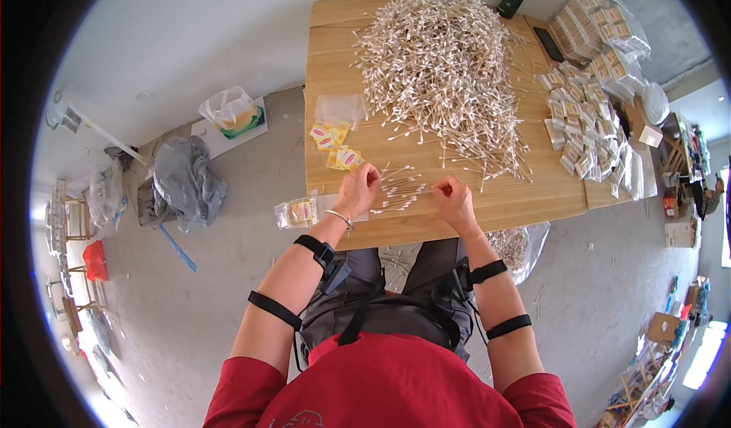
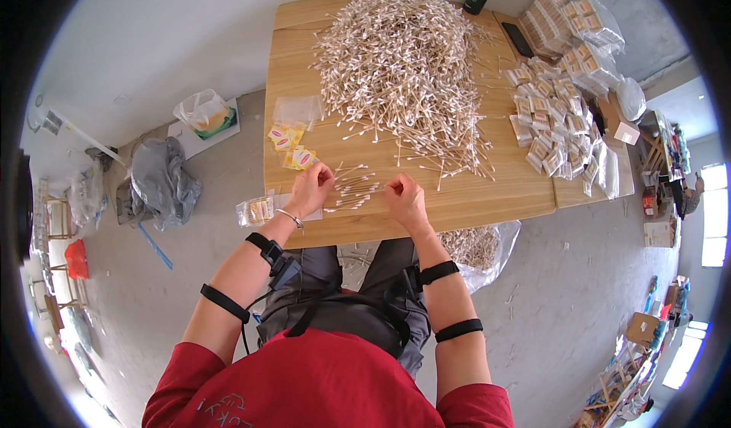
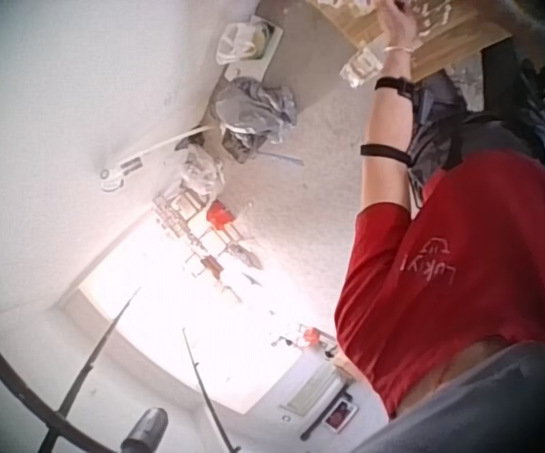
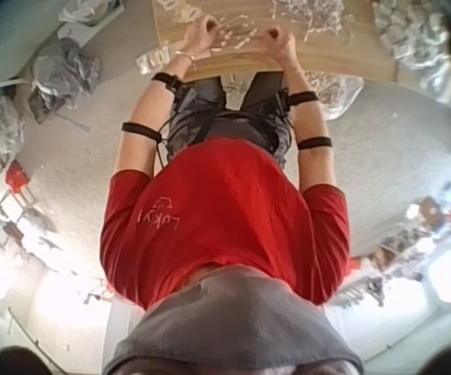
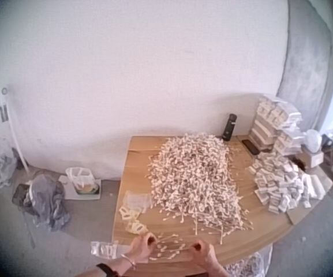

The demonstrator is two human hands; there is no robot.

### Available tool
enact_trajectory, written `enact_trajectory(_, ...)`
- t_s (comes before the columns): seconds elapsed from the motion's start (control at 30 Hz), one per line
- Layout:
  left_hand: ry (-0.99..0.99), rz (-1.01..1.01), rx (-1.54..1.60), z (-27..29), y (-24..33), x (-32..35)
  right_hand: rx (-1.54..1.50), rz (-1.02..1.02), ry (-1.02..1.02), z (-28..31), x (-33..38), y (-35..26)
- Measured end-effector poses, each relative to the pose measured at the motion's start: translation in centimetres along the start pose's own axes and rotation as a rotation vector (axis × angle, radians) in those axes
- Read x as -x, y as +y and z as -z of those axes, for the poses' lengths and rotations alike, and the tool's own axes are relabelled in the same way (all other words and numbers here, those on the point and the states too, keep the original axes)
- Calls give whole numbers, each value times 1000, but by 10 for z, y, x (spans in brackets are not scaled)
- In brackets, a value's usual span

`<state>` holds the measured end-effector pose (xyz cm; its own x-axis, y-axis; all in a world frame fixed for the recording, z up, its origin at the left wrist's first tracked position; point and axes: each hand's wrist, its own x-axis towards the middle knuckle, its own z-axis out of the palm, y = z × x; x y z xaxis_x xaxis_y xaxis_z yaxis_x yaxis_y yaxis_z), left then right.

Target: Packaging cotton swabs into small plastic bags.

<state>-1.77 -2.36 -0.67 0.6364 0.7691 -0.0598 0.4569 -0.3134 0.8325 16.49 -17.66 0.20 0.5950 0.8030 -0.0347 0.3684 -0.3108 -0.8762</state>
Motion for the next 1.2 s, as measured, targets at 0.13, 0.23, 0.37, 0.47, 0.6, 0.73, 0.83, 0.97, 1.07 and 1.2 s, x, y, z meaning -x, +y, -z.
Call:
enact_trajectory(0.13,-19,-15,66,-3,-2,1,52,51,-48,-6,-4,4)
enact_trajectory(0.23,-24,-19,62,-1,2,2,99,171,3,-13,-5,0)
enact_trajectory(0.37,-32,81,146,4,6,3,26,206,33,-15,-5,-7)
enact_trajectory(0.47,-80,149,152,5,10,3,-19,93,-3,-15,-6,-14)
enact_trajectory(0.6,-88,167,219,2,12,5,-22,43,-58,-22,-5,-37)
enact_trajectory(0.73,-177,72,81,-8,34,8,-193,-28,-113,-26,-8,-46)
enact_trajectory(0.83,-150,-12,75,-4,37,12,-249,-146,-133,-14,-5,-51)
enact_trajectory(0.97,-162,-254,-64,12,12,29,-50,-162,-4,47,10,-26)
enact_trajectory(1.07,-273,-207,-151,15,3,36,196,-122,91,113,37,22)
enact_trajectory(1.2,-265,-244,-186,11,2,41,707,-172,251,152,82,55)
